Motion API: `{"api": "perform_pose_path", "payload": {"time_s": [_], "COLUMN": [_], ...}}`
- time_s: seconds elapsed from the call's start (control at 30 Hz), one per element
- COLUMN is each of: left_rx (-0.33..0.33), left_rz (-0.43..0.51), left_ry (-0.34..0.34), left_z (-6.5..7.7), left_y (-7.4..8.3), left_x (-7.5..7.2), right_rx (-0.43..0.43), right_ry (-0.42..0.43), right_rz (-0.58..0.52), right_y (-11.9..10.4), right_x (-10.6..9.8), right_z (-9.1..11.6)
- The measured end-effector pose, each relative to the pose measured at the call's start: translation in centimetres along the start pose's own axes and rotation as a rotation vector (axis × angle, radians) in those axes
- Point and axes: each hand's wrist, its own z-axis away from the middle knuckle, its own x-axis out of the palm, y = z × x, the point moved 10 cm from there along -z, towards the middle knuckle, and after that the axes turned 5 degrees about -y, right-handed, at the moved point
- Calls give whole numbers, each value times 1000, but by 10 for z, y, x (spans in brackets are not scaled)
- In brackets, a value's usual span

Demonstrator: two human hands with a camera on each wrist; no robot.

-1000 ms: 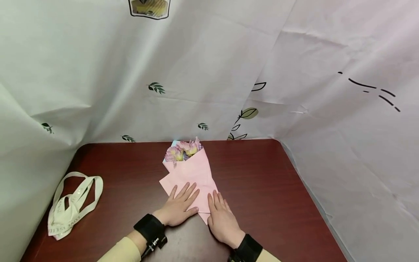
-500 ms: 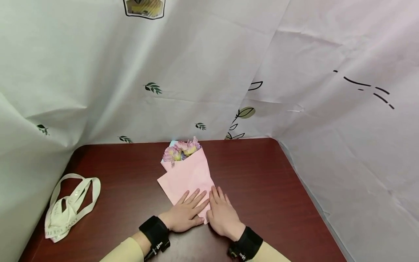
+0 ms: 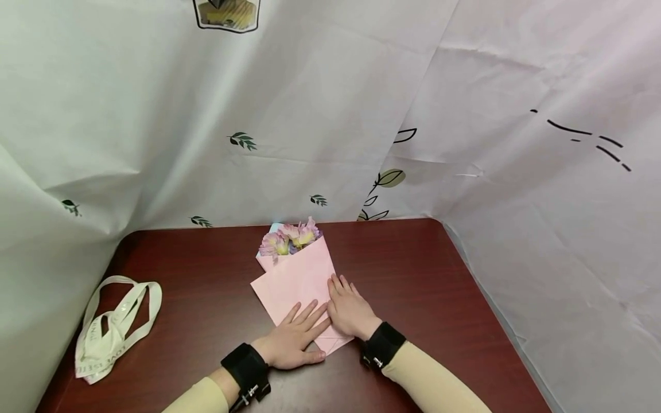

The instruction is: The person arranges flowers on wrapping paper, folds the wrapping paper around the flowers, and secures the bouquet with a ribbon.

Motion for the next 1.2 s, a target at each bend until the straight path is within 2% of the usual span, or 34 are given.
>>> {"api": "perform_pose_path", "payload": {"time_s": [0.17, 0.27, 0.5, 0.73, 0.93, 1.0, 1.07, 1.13, 1.2], "left_rx": [8, 23, 49, 37, 28, 20, 20, 4, -25], "left_rz": [26, 5, -15, 3, 37, 67, 83, 52, -24], "left_ry": [31, 59, 74, 45, 27, 44, 92, 160, 227], "left_z": [-3, -4, -6, -4, -3, -4, -5, -8, -11], "left_y": [-9, -14, -14, -6, -3, -7, -11, -15, -19], "left_x": [11, 17, 22, 16, 12, 11, 5, -6, -18], "right_rx": [25, 28, 73, 129, 179, 187, 189, 189, 188], "right_ry": [-2, -2, 0, -5, 2, 11, 21, 34, 56], "right_rz": [28, 73, 111, 182, 258, 247, 232, 223, 199], "right_y": [14, 19, 27, 30, 37, 38, 37, 37, 38], "right_x": [-7, -11, -23, -35, -32, -30, -29, -29, -30], "right_z": [-25, -40, -70, -94, -113, -117, -118, -117, -112]}}
